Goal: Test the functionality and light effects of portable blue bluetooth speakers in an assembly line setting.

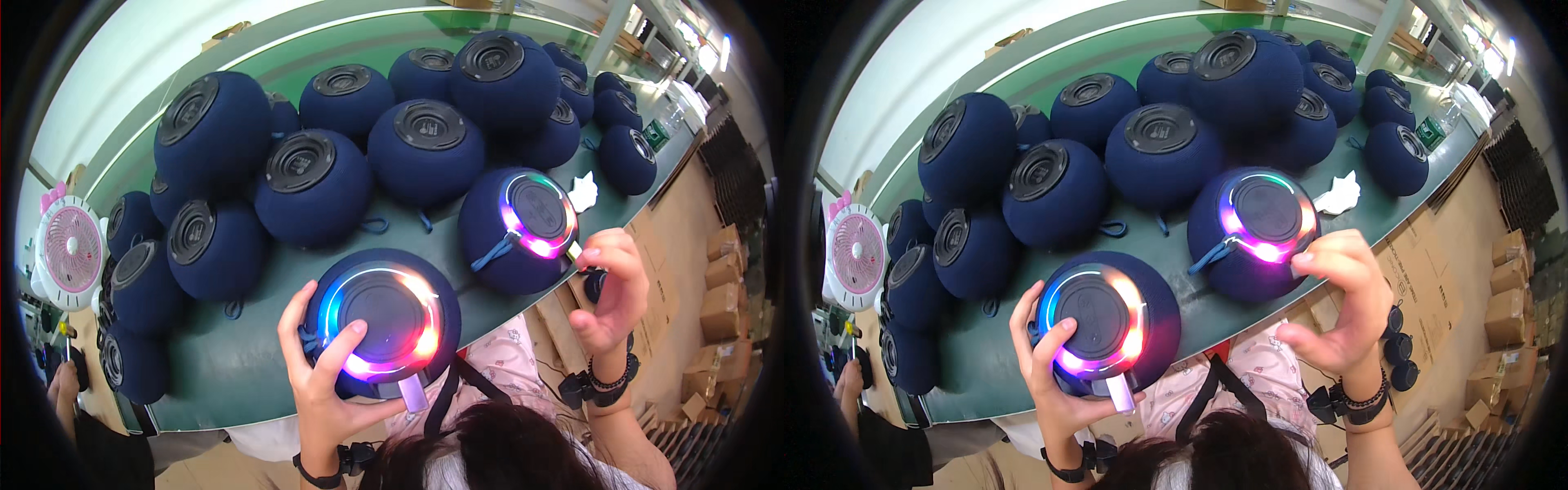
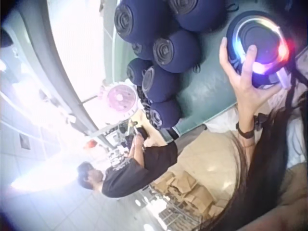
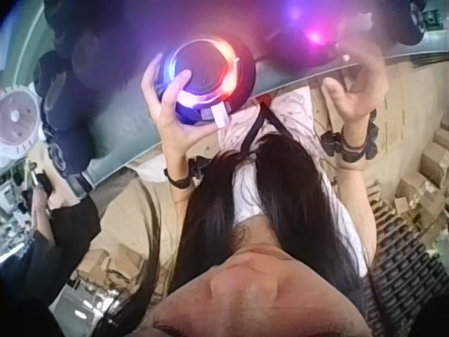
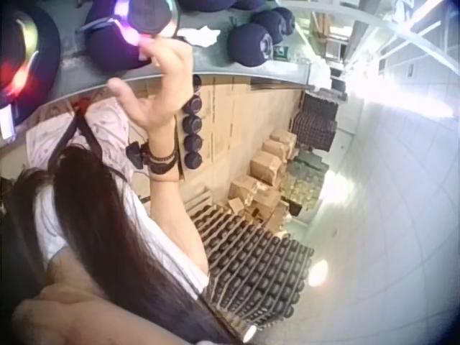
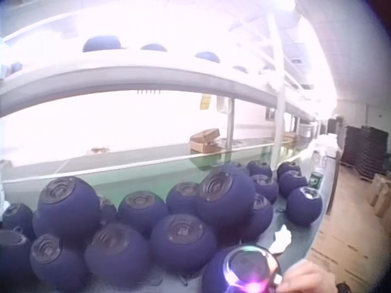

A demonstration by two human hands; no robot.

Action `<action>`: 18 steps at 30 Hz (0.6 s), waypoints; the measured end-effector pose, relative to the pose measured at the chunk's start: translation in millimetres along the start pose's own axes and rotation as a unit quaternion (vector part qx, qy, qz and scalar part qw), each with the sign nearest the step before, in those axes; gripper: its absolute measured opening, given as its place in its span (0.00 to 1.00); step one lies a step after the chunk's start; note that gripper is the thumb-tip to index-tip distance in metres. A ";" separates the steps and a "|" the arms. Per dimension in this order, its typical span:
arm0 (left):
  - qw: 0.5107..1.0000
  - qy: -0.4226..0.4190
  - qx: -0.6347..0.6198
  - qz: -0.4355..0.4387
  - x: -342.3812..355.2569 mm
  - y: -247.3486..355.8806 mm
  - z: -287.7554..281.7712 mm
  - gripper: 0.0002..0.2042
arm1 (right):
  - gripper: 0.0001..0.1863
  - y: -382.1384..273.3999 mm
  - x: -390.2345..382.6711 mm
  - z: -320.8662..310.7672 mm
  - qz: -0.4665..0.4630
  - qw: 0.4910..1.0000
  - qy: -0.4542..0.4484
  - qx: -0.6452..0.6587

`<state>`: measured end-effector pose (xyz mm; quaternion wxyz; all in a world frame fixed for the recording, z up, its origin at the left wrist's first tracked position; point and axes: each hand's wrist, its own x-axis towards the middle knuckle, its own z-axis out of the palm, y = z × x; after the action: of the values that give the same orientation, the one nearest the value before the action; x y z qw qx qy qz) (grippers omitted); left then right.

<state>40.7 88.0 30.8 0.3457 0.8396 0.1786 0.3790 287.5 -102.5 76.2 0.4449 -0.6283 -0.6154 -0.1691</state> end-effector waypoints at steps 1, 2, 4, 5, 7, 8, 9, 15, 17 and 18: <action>1.000 -0.002 -0.001 0.004 0.4 -0.1 -0.1 0.43 | 0.30 5.4 -1.6 -4.7 0.018 1.000 0.017 -0.011; 1.000 -0.002 0.005 0.002 0.5 0.2 0.0 0.42 | 0.30 9.8 -3.1 -8.6 0.033 0.998 0.036 -0.027; 1.000 0.005 0.013 -0.005 0.5 0.8 0.0 0.40 | 0.31 17.1 -4.8 -13.8 0.073 0.995 0.055 -0.026; 1.000 0.000 0.016 -0.007 0.5 1.1 -0.6 0.41 | 0.32 20.3 -5.0 -15.6 0.107 0.991 0.075 -0.021; 1.000 -0.008 0.027 0.001 0.0 1.5 -1.2 0.41 | 0.33 29.6 -3.1 -16.5 0.129 0.988 0.071 -0.034; 0.999 -0.015 0.041 0.007 0.4 1.0 -2.3 0.42 | 0.33 35.3 -1.2 -15.5 0.120 0.991 0.055 -0.021; 0.998 -0.022 0.054 0.010 0.2 0.9 -3.1 0.43 | 0.34 41.1 0.8 -14.2 0.112 0.993 0.035 -0.022; 0.993 -0.058 0.097 0.035 -1.8 -3.7 -2.4 0.49 | 0.36 61.2 6.7 3.2 0.136 0.984 -0.043 0.110; 0.995 -0.039 0.090 0.034 -3.6 -5.2 0.1 0.49 | 0.38 63.8 9.0 4.8 0.113 0.980 -0.093 0.135; 0.995 -0.043 0.088 0.033 -4.2 -5.7 0.8 0.49 | 0.38 64.1 10.5 4.4 0.106 0.980 -0.106 0.131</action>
<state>38.4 89.2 24.1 0.2651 0.8878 0.1683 0.3364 347.2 -82.8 59.2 0.4711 -0.6406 -0.6058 0.0282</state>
